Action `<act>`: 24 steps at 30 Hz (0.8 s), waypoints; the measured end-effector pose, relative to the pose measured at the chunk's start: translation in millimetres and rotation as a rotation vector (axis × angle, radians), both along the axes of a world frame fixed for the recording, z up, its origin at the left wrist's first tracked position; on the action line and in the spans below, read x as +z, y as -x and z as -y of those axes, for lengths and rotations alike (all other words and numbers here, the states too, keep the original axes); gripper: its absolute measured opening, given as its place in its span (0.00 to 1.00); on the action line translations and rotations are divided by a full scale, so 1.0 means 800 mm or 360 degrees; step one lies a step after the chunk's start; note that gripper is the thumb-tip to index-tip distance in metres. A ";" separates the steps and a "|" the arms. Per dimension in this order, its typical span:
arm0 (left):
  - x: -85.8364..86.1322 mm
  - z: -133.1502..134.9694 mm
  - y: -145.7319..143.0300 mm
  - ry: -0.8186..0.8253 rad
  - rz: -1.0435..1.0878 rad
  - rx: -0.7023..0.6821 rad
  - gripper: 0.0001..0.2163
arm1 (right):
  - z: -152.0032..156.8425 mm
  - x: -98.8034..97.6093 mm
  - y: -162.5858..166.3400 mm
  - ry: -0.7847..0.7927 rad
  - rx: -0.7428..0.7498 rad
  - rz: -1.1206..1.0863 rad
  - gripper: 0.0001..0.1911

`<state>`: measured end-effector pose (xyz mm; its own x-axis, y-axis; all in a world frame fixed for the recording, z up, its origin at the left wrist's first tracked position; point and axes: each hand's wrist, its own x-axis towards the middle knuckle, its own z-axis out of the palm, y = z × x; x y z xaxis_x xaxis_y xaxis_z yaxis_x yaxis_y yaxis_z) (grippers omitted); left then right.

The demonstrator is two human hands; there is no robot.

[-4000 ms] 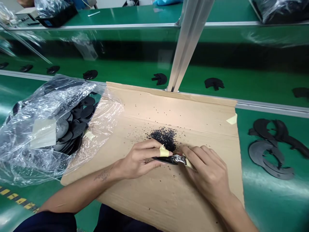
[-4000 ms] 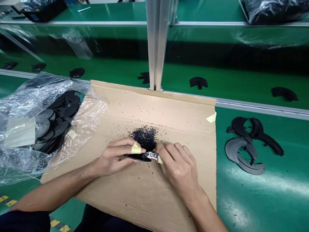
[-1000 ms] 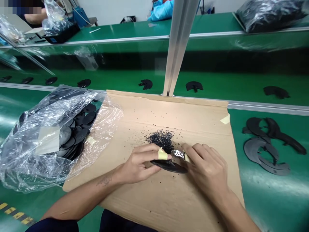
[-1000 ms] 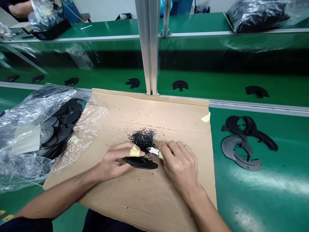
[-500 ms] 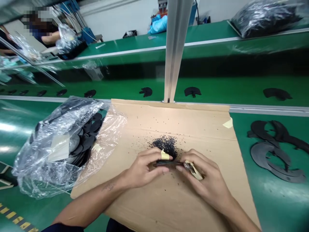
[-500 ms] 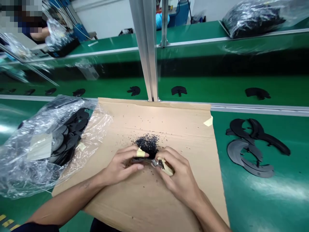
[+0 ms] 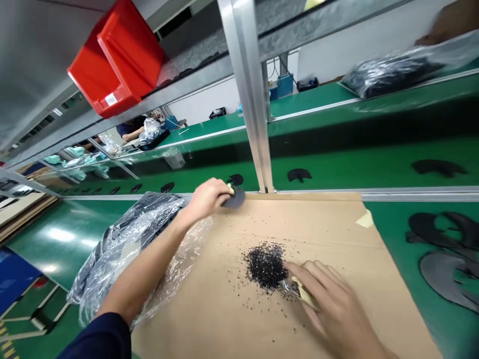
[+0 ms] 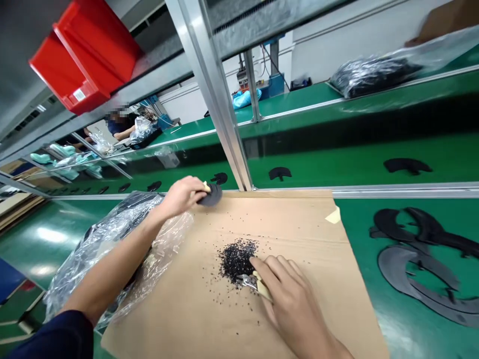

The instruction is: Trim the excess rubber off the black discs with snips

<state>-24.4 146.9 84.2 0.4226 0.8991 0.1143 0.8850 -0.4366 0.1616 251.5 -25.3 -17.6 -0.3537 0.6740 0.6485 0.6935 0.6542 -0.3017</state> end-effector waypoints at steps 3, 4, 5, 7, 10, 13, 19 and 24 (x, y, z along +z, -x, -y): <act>0.005 -0.069 0.016 -0.0110 -0.0046 0.0241 0.09 | -0.001 -0.002 -0.002 0.0028 -0.0007 0.0022 0.21; 0.003 -0.085 0.020 -0.0116 -0.0053 0.0318 0.09 | -0.001 -0.003 -0.002 0.0034 -0.0005 0.0032 0.22; -0.001 -0.098 0.023 -0.0107 -0.0058 0.0394 0.09 | 0.000 -0.003 -0.003 0.0033 0.0000 0.0038 0.22; -0.014 -0.112 0.026 -0.0059 -0.0055 0.0517 0.11 | 0.000 -0.002 -0.004 0.0029 0.0002 0.0046 0.23; -0.038 -0.118 0.018 0.0027 -0.0011 0.0594 0.15 | -0.001 0.001 -0.005 0.0003 -0.0017 0.0048 0.23; -0.054 -0.119 -0.002 0.0127 0.0083 0.0538 0.14 | -0.003 0.006 -0.004 0.0010 -0.0023 0.0075 0.22; -0.038 -0.097 -0.049 0.0220 0.0339 0.0429 0.13 | -0.007 0.006 -0.008 0.0020 0.0067 0.0034 0.24; -0.019 0.003 -0.064 0.0365 0.0503 -0.0001 0.07 | -0.011 0.000 -0.011 -0.0027 0.0018 -0.0092 0.29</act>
